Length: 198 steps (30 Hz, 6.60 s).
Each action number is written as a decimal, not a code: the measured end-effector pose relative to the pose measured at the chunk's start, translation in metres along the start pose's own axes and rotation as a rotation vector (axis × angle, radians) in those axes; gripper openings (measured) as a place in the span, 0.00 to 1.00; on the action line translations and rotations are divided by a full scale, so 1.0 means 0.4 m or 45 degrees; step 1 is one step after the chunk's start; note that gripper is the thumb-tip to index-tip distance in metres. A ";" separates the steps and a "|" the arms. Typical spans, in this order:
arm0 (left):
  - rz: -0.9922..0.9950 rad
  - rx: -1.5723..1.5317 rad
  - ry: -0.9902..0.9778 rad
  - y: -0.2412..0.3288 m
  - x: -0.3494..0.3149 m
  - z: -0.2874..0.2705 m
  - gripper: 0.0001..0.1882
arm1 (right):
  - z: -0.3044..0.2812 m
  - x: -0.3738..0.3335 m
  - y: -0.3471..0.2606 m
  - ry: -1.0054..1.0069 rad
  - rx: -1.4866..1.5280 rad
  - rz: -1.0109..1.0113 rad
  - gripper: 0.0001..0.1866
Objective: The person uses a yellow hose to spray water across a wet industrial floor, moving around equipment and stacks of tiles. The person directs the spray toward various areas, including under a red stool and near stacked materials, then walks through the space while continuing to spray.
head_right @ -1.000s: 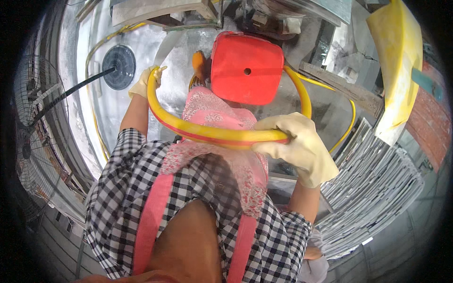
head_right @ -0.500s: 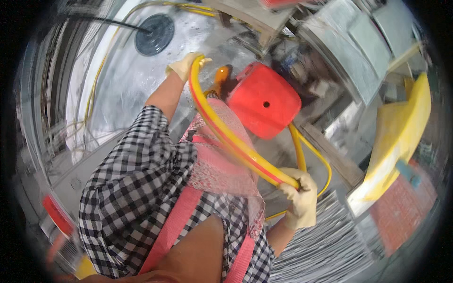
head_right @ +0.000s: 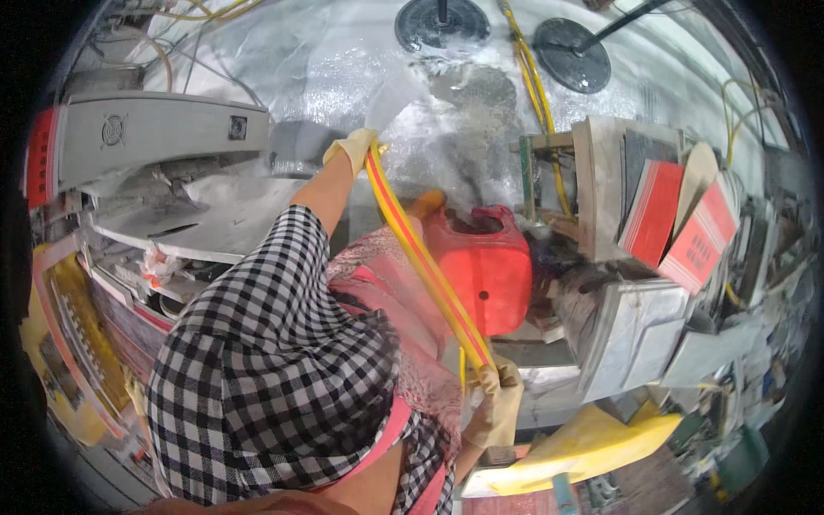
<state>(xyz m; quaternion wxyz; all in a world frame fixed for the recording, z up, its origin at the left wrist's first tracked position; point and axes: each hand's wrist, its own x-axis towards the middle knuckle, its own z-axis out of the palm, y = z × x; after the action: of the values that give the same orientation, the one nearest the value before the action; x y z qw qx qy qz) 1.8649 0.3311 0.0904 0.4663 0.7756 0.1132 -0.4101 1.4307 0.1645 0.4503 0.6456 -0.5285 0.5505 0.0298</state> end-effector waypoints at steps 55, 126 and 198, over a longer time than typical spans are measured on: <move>-0.044 -1.683 1.147 0.320 0.030 -0.288 0.08 | 0.217 0.343 -0.234 -0.347 -0.308 -0.010 0.18; 0.339 -1.485 1.050 0.495 0.024 -0.377 0.06 | 0.312 0.367 -0.220 -0.398 -0.439 -0.123 0.23; 0.350 -0.360 -0.783 0.812 0.080 0.299 0.20 | 0.160 0.003 -0.049 0.281 0.214 0.003 0.17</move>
<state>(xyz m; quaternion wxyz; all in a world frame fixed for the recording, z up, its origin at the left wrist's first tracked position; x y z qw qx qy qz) 2.0032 0.0515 0.2442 0.6320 0.5519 -0.0819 -0.5378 1.4868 0.2008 0.4515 0.6232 -0.4719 0.6193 -0.0740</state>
